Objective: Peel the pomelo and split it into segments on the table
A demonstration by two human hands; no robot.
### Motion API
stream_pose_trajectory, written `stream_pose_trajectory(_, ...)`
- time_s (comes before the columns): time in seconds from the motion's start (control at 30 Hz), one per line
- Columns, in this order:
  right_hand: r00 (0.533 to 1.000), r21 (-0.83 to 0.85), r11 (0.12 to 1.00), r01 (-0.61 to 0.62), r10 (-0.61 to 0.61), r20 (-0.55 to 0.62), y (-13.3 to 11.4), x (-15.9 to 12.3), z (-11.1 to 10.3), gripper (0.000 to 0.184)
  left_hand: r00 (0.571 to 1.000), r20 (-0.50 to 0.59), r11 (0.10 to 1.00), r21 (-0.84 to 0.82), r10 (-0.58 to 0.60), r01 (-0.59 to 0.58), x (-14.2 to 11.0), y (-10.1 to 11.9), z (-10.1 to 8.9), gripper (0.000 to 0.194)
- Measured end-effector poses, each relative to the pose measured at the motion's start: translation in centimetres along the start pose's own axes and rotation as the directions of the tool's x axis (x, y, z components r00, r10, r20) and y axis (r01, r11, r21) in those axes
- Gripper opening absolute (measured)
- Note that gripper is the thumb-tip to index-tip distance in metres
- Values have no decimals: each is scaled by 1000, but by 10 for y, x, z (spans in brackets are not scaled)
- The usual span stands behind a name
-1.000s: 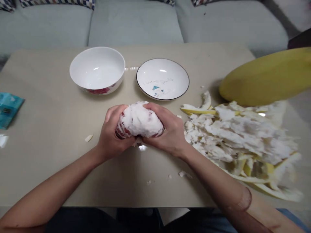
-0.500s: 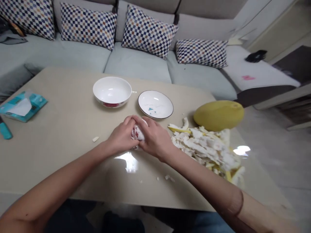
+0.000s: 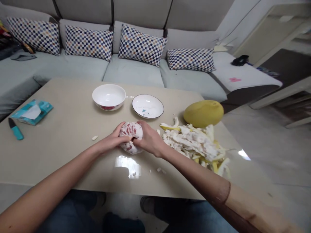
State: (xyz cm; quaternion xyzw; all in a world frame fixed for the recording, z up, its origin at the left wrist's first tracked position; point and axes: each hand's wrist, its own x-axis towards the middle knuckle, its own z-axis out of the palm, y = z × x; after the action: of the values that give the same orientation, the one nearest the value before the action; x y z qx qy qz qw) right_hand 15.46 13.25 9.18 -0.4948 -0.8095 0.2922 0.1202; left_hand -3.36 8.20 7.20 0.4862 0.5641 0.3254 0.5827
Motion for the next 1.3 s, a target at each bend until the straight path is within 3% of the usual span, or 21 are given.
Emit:
stream_pose_trajectory(0.13,996,150,986,-74,82,-43,13,-3,0,66,991,-94,985,148,101,-86,-2,-6,9,110)
stream_pose_trajectory(0.23,994,172,981,-94,101,-37,17,-5,-3,57,967,-174,957,254,186,-138,7,-6,19,105)
stream_pose_trajectory(0.37,990,69,987,-144,142,26,10,-7,-9,53,968,-116,922,349,223,-170,15,3,18,82)
stream_pose_trajectory(0.47,986,-10,987,-163,164,30,3,-3,-12,51,960,-139,898,407,243,-169,16,7,19,76)
stream_pose_trajectory(0.7,996,-186,979,-86,79,-45,15,10,-11,53,878,-262,778,603,402,-177,31,2,49,78)
stream_pose_trajectory(0.83,982,-26,998,-56,51,-181,27,6,4,60,853,-239,718,665,465,-205,40,-2,53,80)
stream_pose_trajectory(0.97,942,205,976,-70,132,-308,33,8,23,64,847,-200,674,703,492,-226,44,-7,43,81)
stream_pose_trajectory(1.1,922,231,968,-93,171,-348,32,12,30,62,846,-197,664,714,495,-222,50,-5,38,76)
stream_pose_trajectory(1.3,918,233,965,-123,200,-344,29,10,26,64,823,-277,708,678,496,-198,54,-1,44,69)
